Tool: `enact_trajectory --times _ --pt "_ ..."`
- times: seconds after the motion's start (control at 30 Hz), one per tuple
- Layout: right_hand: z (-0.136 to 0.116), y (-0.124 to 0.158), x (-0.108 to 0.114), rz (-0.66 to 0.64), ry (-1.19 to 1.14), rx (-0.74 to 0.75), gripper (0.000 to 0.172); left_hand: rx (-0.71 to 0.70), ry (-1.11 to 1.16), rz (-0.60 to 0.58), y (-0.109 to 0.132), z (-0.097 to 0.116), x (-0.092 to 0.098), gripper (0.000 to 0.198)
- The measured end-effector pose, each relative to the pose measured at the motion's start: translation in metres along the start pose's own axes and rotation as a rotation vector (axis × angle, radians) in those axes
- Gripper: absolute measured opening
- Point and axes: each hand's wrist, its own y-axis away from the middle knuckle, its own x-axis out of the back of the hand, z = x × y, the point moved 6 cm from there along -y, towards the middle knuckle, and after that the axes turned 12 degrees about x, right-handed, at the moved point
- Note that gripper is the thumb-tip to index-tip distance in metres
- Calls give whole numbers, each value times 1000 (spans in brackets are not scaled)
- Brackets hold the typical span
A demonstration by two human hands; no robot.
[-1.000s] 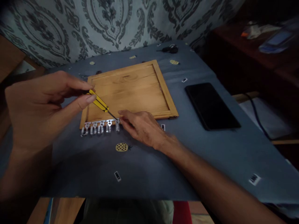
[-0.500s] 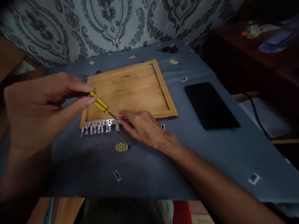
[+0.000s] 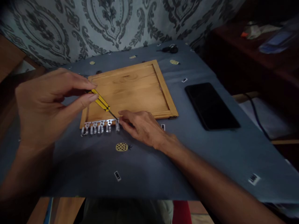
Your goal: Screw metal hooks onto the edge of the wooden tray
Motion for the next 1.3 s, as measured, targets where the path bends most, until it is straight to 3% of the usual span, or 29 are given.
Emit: enact_trajectory --times 0.33,0.53,0.73,1.07,1.3 --pt "2 0 -1 14 -25 21 31 59 48 75 1 0 -3 7" --pt "2 0 -1 -7 -13 -13 31 33 50 47 4 6 -2 9" --pt "1 1 0 -2 -6 -7 31 122 205 0 0 -4 -2 16" --pt "1 -1 1 19 -9 9 29 30 178 31 -3 -8 -6 12" --pt "2 1 -1 8 -11 -2 31 73 153 86 0 -6 -5 9"
